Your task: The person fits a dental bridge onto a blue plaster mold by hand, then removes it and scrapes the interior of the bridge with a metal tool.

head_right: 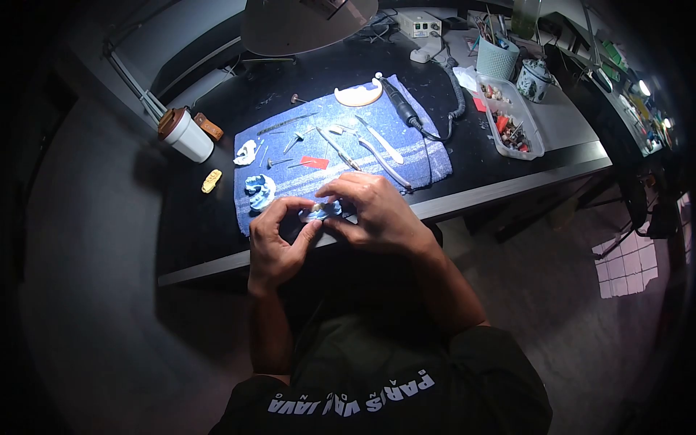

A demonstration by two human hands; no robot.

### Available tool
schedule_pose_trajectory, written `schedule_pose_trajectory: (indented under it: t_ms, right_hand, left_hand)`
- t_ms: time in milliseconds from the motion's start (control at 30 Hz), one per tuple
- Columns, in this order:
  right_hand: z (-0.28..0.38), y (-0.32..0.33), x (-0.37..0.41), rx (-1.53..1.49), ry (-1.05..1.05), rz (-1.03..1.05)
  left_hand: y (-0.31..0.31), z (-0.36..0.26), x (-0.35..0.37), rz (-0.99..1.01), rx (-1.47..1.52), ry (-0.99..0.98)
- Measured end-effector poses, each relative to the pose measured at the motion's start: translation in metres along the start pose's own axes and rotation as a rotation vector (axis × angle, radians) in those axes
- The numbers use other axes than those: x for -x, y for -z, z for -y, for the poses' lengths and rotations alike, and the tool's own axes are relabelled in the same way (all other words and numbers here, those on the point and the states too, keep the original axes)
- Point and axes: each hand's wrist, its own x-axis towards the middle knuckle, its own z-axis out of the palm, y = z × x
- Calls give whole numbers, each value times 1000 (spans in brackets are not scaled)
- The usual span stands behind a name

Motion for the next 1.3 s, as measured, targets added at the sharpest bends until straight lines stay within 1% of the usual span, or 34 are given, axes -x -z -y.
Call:
schedule_pose_trajectory:
  t_ms: [67, 167, 267, 367, 467, 567, 667, 867, 967, 1067, 1167, 1267, 1300]
  right_hand:
    - [4, 1, -1, -11, -22, 1]
    - [-3, 0, 0, 8, 30, 13]
    - [0, 0, 0, 1, 1, 7]
    - [-2, 1, 0, 22, 17, 19]
    - [-2, 0, 0, -7, 14, 4]
    - [5, 2, -1, -25, -32, -2]
    - [-2, 1, 0, 6, 16, 15]
    - [5, 2, 0, -14, -40, 6]
    - [-5, -1, 1, 9, 47, 10]
    - [-5, 0, 1, 23, 25, 31]
    - [-5, -1, 1, 21, 37, 9]
    - [1, -1, 0, -26, -6, -21]
    - [2, 0, 0, -17, -20, 5]
  left_hand:
    - [-2, 0, 0, -25, 22, -3]
    - [-8, 3, -1, -98, 78, -37]
    - [-4, 2, 0, -45, 30, -25]
    - [-3, 1, 0, -35, 23, -24]
    - [-9, 2, 0, -107, 110, 1]
    - [-2, 1, 0, -26, 6, -24]
    - [-2, 0, -1, -31, 7, -15]
    - [-2, 1, -2, -33, 9, -80]
    - [-3, 1, -2, -38, 16, -77]
    - [-2, 0, -2, -23, 9, -53]
    - [-6, -1, -1, -89, 95, -1]
    - [-3, 4, 0, -25, 20, -24]
    - [-3, 3, 0, -27, 20, -22]
